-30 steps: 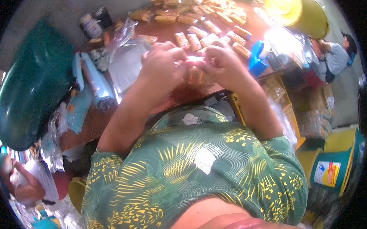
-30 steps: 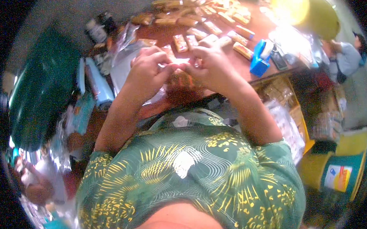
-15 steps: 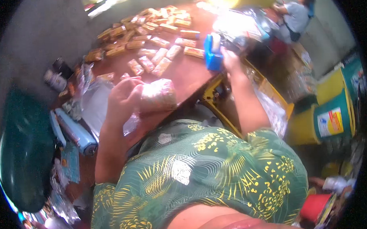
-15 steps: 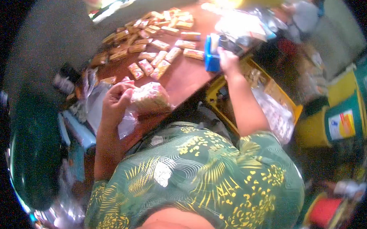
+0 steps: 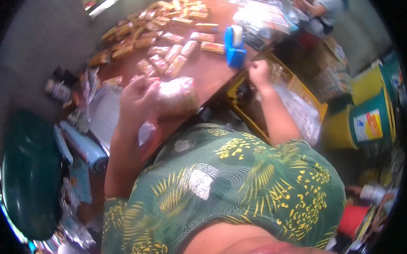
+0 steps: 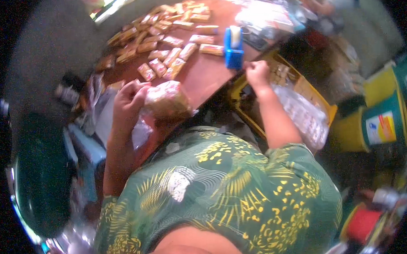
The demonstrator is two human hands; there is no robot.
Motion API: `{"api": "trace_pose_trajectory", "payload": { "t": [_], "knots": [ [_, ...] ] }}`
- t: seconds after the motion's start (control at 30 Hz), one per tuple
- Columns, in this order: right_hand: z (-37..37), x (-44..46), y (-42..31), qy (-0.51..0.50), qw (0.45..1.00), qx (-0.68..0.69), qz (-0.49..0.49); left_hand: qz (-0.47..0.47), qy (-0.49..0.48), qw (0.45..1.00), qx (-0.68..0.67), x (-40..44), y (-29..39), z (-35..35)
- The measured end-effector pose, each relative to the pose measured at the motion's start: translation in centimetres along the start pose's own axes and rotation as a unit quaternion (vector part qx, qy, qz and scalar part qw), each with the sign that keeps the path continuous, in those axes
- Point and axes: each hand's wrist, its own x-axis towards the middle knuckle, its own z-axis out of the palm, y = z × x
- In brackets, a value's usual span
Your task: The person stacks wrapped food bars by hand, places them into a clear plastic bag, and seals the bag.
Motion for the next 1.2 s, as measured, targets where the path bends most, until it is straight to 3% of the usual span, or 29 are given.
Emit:
{"api": "trace_pose_trajectory", "payload": {
  "t": [0.07, 0.13, 0.17, 0.2, 0.3, 0.33, 0.4, 0.5, 0.57, 0.63, 0.67, 0.73, 0.77, 0.83, 0.87, 0.9, 0.93, 0.97, 1.07, 1.13, 1.2],
  "knots": [
    [-2.6, 0.4, -6.8, -0.096, 0.979, 0.175, 0.030, 0.013, -0.009, 0.999, 0.043, 0.3, -0.2, -0.4],
    [-5.3, 1.3, -14.7, -0.271, 0.939, 0.206, -0.037, 0.004, -0.009, 0.999, 0.039, 0.4, -0.6, -0.3],
    [-6.3, 1.3, -18.6, -0.308, 0.913, 0.203, -0.174, 0.051, 0.001, 0.997, 0.062, 0.4, -0.8, -0.2],
    [-6.7, 1.1, -22.0, -0.334, 0.869, 0.198, -0.307, 0.035, 0.006, 0.998, 0.056, 0.1, 0.2, 0.2],
    [-6.6, -0.3, -29.4, -0.439, 0.761, 0.123, -0.462, -0.006, 0.000, 1.000, 0.029, -0.2, 0.4, 0.2],
    [-6.5, -0.7, -30.8, -0.439, 0.748, 0.050, -0.495, -0.027, -0.007, 1.000, 0.008, -0.4, 0.9, 0.3],
    [-5.3, -0.9, -33.3, -0.508, 0.744, -0.128, -0.415, -0.018, -0.007, 1.000, -0.009, -0.6, 0.8, 0.3],
    [-3.6, 0.4, -32.9, -0.589, 0.739, -0.148, -0.293, 0.045, 0.012, 0.999, 0.002, -0.9, -0.2, 0.0],
    [-2.0, 0.3, -29.5, -0.670, 0.737, 0.024, -0.090, 0.048, 0.016, 0.999, 0.008, -1.3, 0.0, -0.1],
    [1.5, 0.5, -23.7, -0.724, 0.672, 0.140, 0.064, 0.050, -0.002, 0.999, -0.007, -1.5, -0.2, 0.0],
    [0.3, -0.3, -23.8, -0.693, 0.713, 0.094, -0.046, 0.051, -0.009, 0.999, -0.014, -1.4, -0.5, 0.0],
    [-1.6, -0.7, -22.3, -0.648, 0.753, 0.029, -0.111, 0.078, 0.006, 0.996, -0.032, -1.0, -1.3, -0.1],
    [-1.1, -0.3, -19.2, -0.544, 0.800, 0.039, -0.250, 0.080, 0.018, 0.994, -0.072, -0.8, -1.2, 0.1],
    [-2.4, -0.2, -16.0, -0.321, 0.915, 0.229, -0.085, 0.081, 0.005, 0.990, -0.118, -0.7, -1.1, -0.2],
    [-3.1, 0.5, -14.8, -0.201, 0.927, 0.313, 0.044, 0.070, 0.007, 0.987, -0.146, -0.8, -1.4, -0.1],
    [-3.0, 1.7, -13.1, -0.048, 0.948, 0.303, 0.089, 0.058, 0.009, 0.983, -0.174, -0.8, -2.1, 0.1],
    [-2.6, 3.2, -10.4, 0.021, 0.950, 0.286, 0.126, 0.045, 0.010, 0.978, -0.202, -0.8, -2.6, 0.2],
    [-2.2, 4.7, -7.5, -0.010, 0.935, 0.292, 0.200, 0.070, 0.006, 0.981, -0.179, -0.7, -2.7, 0.3],
    [-0.6, 5.3, -5.6, -0.041, 0.920, 0.338, 0.193, 0.029, 0.008, 0.974, -0.223, -0.5, -3.3, 0.4],
    [0.3, 6.0, -5.7, -0.001, 0.928, 0.351, 0.126, 0.022, -0.001, 0.970, -0.243, -0.7, -3.0, 0.3],
    [-0.2, 6.2, -6.2, -0.003, 0.980, 0.197, 0.009, 0.032, -0.002, 0.971, -0.235, -1.0, -2.9, 0.3]
  ]
}}
